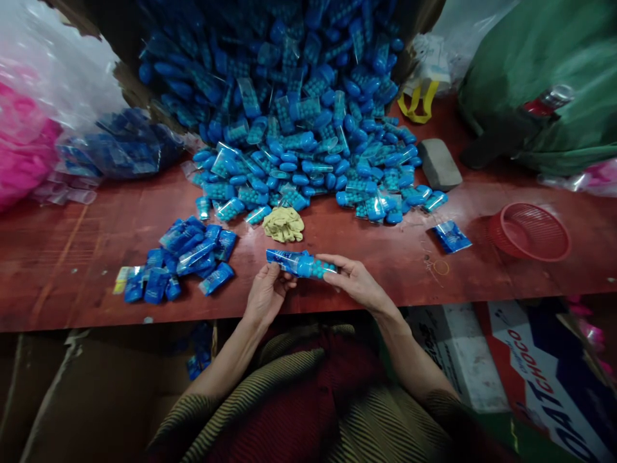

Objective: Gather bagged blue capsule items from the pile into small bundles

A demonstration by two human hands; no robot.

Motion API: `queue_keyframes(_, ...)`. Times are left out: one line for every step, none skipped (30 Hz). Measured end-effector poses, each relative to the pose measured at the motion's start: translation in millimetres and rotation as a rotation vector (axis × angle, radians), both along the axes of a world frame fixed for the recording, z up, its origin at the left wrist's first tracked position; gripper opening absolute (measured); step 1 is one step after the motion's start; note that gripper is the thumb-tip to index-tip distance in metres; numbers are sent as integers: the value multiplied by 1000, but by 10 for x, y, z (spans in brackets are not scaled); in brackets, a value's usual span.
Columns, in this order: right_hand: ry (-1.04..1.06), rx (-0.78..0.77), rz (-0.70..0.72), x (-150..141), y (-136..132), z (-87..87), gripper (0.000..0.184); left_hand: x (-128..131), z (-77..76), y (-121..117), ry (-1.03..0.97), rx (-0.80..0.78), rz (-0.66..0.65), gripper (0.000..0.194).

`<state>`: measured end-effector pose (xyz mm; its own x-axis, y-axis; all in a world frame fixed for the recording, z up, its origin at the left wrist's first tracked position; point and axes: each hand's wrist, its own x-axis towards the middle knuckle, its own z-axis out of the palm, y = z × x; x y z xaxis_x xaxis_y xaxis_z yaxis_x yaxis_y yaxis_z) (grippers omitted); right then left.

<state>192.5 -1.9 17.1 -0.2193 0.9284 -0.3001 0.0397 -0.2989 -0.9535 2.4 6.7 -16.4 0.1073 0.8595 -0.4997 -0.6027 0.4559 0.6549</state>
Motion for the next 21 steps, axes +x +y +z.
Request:
queue_keyframes(3,4,-4,-5,-2,3,42,-6,-2,-3,-3,4,-5,37)
queue_keyframes(10,5,-7,-10,-4,5,42,-12,-3,-5,-6,6,-9,37)
queue_keyframes(16,6,-11,-17,-6,7,42,-17,-2,-8,-7,8,-12,36)
queue_keyframes(17,5,-13,-24,-8,8,42,-22,-2,-11,-7,8,-15,36)
queue_keyframes(14,6,-18,-31,-10,10,42,-26,-1,-13,-5,7,-16,36)
queue_keyframes(9,9,-27,-38,-13,13,42,-29,1,-15,-3,5,-16,37)
queue_keyframes(4,13,-37,-44,-16,17,41,-32,1,-17,-2,4,-15,37)
queue_keyframes(-1,16,-47,-50,-21,20,41,-34,2,-18,-1,3,-13,37)
queue_keyframes(-4,18,-53,-57,-27,24,41,-36,4,-18,1,5,-11,36)
queue_keyframes(-7,17,-57,-64,-33,26,41,-37,5,-18,5,9,-9,36)
queue_keyframes(-8,13,-58,-72,-40,25,42,-37,8,-18,11,15,-7,36)
queue_keyframes(-9,6,-57,-81,-48,22,42,-37,11,-17,20,22,-2,36)
queue_keyframes(-8,-2,-55,-91,-56,15,42,-37,15,-16,30,28,3,36)
queue_keyframes(-3,-8,-54,-101,-63,4,43,-37,20,-16,41,32,9,37)
queue_keyframes(7,-11,-55,-112,-71,-10,43,-36,25,-15,51,34,16,38)
queue_keyframes(20,-13,-56,-121,-77,-26,43,-36,31,-14,59,35,22,38)
queue_keyframes(34,-13,-57,-129,-83,-44,43,-36,36,-14,65,34,29,39)
queue_keyframes(48,-11,-58,-135,-88,-61,43,-37,40,-14,69,33,32,39)
queue_keyframes(57,-8,-59,-137,-91,-76,42,-38,43,-15,70,32,32,38)
queue_keyframes(61,-5,-58,-137,-93,-90,42,-40,46,-15,68,28,27,38)
queue_keyframes(61,-1,-54,-134,-94,-102,42,-42,47,-15,64,24,19,38)
